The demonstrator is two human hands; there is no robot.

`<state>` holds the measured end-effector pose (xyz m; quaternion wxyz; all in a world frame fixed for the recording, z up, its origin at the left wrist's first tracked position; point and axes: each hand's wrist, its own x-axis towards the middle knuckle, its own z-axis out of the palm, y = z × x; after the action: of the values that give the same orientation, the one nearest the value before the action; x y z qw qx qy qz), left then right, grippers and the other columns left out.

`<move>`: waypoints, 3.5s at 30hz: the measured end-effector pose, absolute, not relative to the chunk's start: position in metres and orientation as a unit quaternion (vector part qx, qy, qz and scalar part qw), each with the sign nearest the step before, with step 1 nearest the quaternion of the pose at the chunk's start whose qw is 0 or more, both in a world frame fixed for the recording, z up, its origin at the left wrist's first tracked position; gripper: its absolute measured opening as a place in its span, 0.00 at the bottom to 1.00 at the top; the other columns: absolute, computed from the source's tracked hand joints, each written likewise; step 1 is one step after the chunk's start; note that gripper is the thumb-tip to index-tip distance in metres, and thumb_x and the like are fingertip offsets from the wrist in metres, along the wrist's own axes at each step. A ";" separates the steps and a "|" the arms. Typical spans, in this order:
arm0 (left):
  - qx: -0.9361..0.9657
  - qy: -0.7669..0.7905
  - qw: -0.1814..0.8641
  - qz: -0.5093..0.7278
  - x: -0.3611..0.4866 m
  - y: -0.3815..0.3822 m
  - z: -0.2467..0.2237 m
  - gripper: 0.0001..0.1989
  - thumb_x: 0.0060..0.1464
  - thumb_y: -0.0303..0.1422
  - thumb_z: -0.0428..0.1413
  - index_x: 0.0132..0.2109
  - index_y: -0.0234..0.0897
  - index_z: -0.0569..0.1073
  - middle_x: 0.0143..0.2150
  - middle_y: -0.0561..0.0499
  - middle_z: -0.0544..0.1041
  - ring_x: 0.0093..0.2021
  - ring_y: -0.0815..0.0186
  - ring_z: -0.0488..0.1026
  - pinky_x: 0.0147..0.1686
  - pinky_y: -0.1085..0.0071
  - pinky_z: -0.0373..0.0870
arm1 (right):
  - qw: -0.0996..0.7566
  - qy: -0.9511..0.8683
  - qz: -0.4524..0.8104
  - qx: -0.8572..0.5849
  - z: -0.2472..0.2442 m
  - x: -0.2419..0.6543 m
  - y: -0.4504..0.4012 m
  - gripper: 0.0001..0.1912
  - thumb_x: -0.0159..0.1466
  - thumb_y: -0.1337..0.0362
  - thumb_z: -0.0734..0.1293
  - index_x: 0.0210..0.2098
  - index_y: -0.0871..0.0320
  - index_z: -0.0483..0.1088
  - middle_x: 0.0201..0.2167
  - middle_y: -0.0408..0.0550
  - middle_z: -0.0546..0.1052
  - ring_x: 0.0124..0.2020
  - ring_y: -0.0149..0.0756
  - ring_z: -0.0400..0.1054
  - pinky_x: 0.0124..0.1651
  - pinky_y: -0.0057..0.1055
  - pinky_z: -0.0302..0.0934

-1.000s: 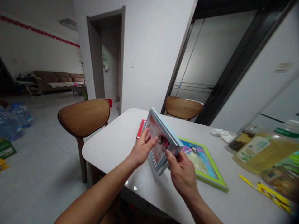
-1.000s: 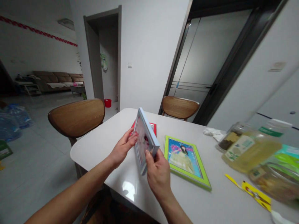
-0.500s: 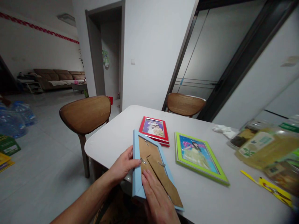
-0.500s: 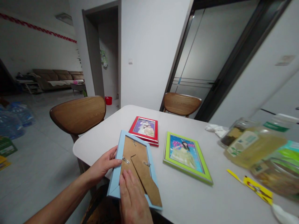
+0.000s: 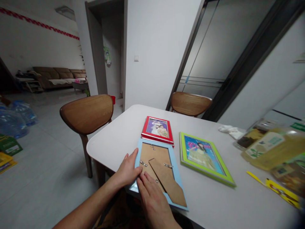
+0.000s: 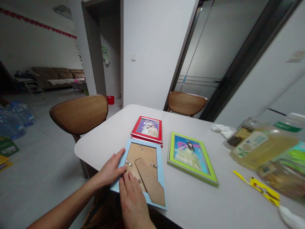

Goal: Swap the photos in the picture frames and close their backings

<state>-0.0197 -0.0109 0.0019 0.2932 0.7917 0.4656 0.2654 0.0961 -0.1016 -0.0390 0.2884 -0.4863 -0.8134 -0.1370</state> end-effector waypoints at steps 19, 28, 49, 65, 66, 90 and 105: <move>0.800 0.473 0.268 0.254 -0.022 -0.015 -0.002 0.31 0.45 0.28 0.48 0.58 0.30 0.51 0.58 0.44 0.57 0.56 0.58 0.56 0.57 0.62 0.45 | 0.183 -0.698 -0.006 -0.692 0.007 0.195 -0.052 0.12 0.55 0.66 0.57 0.30 0.60 0.72 0.32 0.52 0.71 0.35 0.38 0.63 0.41 0.34 0.58; 0.805 0.475 0.251 0.252 -0.022 -0.015 -0.002 0.31 0.46 0.28 0.48 0.58 0.30 0.50 0.56 0.43 0.60 0.54 0.60 0.59 0.56 0.64 0.49 | 0.214 -0.787 0.102 -0.570 0.018 0.168 -0.072 0.12 0.54 0.64 0.61 0.37 0.54 0.70 0.44 0.50 0.67 0.45 0.39 0.60 0.47 0.38 0.55; 0.815 0.473 0.212 0.260 -0.021 -0.014 -0.009 0.30 0.46 0.27 0.47 0.57 0.26 0.52 0.56 0.41 0.60 0.54 0.59 0.59 0.55 0.63 0.51 | 0.209 -0.769 0.101 -0.596 0.019 0.128 -0.036 0.11 0.56 0.61 0.59 0.34 0.56 0.71 0.35 0.49 0.70 0.40 0.36 0.60 0.43 0.32 0.52; 0.814 0.478 0.226 0.241 -0.021 -0.017 -0.001 0.30 0.45 0.27 0.47 0.57 0.25 0.51 0.55 0.39 0.61 0.53 0.59 0.60 0.55 0.62 0.52 | 0.136 -0.693 -0.010 -0.708 0.008 0.155 0.008 0.15 0.59 0.63 0.54 0.35 0.60 0.70 0.33 0.52 0.69 0.35 0.36 0.59 0.38 0.29 0.49; 0.815 0.478 0.226 0.239 -0.020 -0.017 -0.001 0.31 0.45 0.27 0.47 0.57 0.25 0.51 0.55 0.39 0.61 0.53 0.59 0.60 0.54 0.62 0.52 | 0.136 -0.690 -0.012 -0.710 0.007 0.156 0.010 0.16 0.59 0.62 0.54 0.35 0.59 0.71 0.33 0.52 0.68 0.35 0.37 0.59 0.37 0.29 0.49; 0.785 0.474 0.261 0.304 -0.023 -0.015 -0.010 0.30 0.46 0.31 0.50 0.57 0.31 0.53 0.55 0.42 0.61 0.53 0.59 0.60 0.52 0.63 0.55 | 0.195 -0.692 0.108 -0.687 0.022 0.153 -0.061 0.18 0.50 0.62 0.60 0.40 0.58 0.68 0.32 0.48 0.67 0.33 0.35 0.63 0.38 0.29 0.56; 0.530 0.453 0.563 0.444 -0.047 0.003 0.028 0.14 0.42 0.43 0.52 0.30 0.35 0.63 0.22 0.56 0.70 0.22 0.69 0.69 0.23 0.75 0.63 | 0.306 -0.680 0.083 -0.661 0.061 0.161 -0.057 0.20 0.53 0.55 0.59 0.42 0.58 0.67 0.31 0.49 0.70 0.27 0.33 0.63 0.34 0.31 0.58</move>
<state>-0.0471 0.0030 0.0276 0.5633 0.5300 0.4529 0.4435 0.1608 -0.0571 0.0606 0.3057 -0.6613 -0.6799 0.0831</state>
